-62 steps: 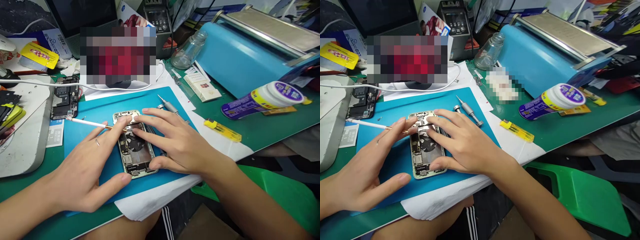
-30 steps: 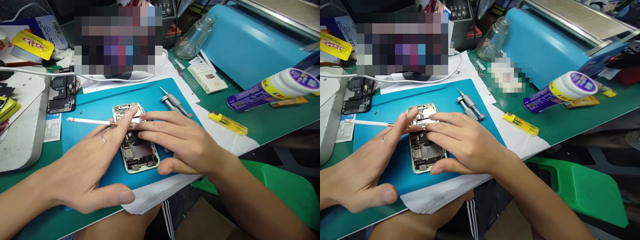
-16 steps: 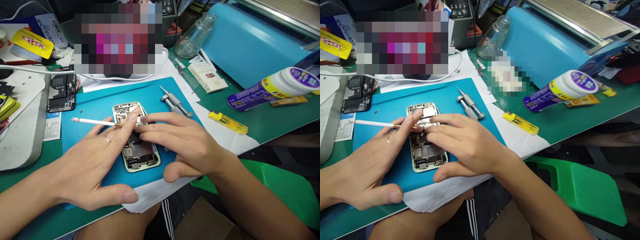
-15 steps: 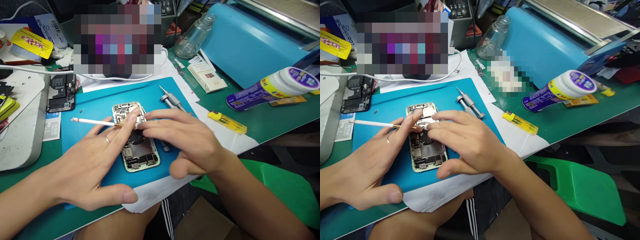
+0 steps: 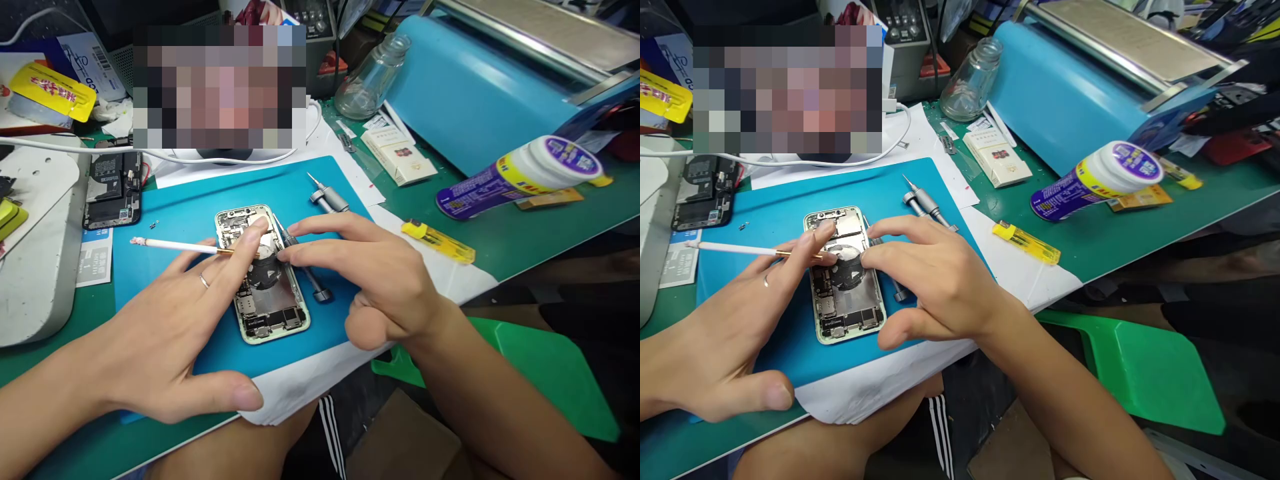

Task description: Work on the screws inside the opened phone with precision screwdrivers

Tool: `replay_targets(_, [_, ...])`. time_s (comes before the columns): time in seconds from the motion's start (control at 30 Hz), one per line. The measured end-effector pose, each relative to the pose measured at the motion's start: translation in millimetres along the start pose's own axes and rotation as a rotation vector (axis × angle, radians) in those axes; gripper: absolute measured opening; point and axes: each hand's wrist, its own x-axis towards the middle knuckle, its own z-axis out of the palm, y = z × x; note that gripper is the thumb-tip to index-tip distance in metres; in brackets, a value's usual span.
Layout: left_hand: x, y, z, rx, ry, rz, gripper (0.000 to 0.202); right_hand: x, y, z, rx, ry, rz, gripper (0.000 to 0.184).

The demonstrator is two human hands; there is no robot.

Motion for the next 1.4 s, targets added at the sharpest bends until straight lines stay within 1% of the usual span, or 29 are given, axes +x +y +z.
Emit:
replay_targets(0.07, [-0.2, 0.7, -0.4, 0.002, 0.002, -0.006, 0.108, -0.1, 0.5, 0.4, 0.009, -0.019, -0.009, 0.077])
replay_targets(0.1, [-0.3, 0.9, -0.6, 0.001, 0.004, -0.004, 0.108, -0.6, 0.5, 0.7, 0.006, -0.005, -0.007, 0.075])
replay_targets(0.13, [-0.5, 0.9, -0.8, 0.0, 0.005, -0.004, 0.108, -1.2, 0.3, 1.1, 0.001, 0.033, -0.009, 0.072])
replay_targets(0.23, [-1.2, -0.1, -0.7, -0.019, 0.008, 0.0, 0.107, -3.5, -0.7, 1.9, -0.031, 0.203, 0.024, 0.066])
replay_targets(0.27, [-1.4, -0.5, -0.5, -0.027, 0.008, 0.002, 0.107, -4.0, -1.2, 1.9, -0.048, 0.231, 0.049, 0.067])
replay_targets(0.33, [-1.5, -1.1, 0.2, -0.041, 0.014, 0.005, 0.107, -4.1, -2.4, 1.2, -0.081, 0.211, 0.113, 0.071])
replay_targets(0.4, [-1.0, -1.3, 0.8, -0.053, 0.026, 0.013, 0.106, -3.1, -3.8, 0.0, -0.091, 0.154, 0.132, 0.074])
replay_targets(0.5, [0.0, -1.2, 1.4, -0.064, 0.042, 0.026, 0.105, -0.9, -5.1, -1.9, -0.074, 0.11, 0.106, 0.072])
replay_targets(0.6, [0.4, -1.6, 1.5, -0.067, 0.052, 0.04, 0.106, 0.2, -4.4, -2.2, -0.096, 0.075, 0.097, 0.074])
replay_targets(0.83, [-0.3, -2.3, 2.1, -0.051, 0.035, 0.056, 0.107, 0.1, 0.9, 2.1, -0.095, -0.018, 0.015, 0.075])
replay_targets(1.2, [1.2, -1.5, 3.2, -0.065, 0.033, 0.039, 0.108, -0.2, 3.5, 4.3, -0.077, -0.069, -0.027, 0.067])
replay_targets(1.4, [1.2, -2.3, 3.9, -0.061, 0.035, 0.035, 0.108, 0.5, 2.3, 4.3, -0.192, -0.015, 0.027, 0.066])
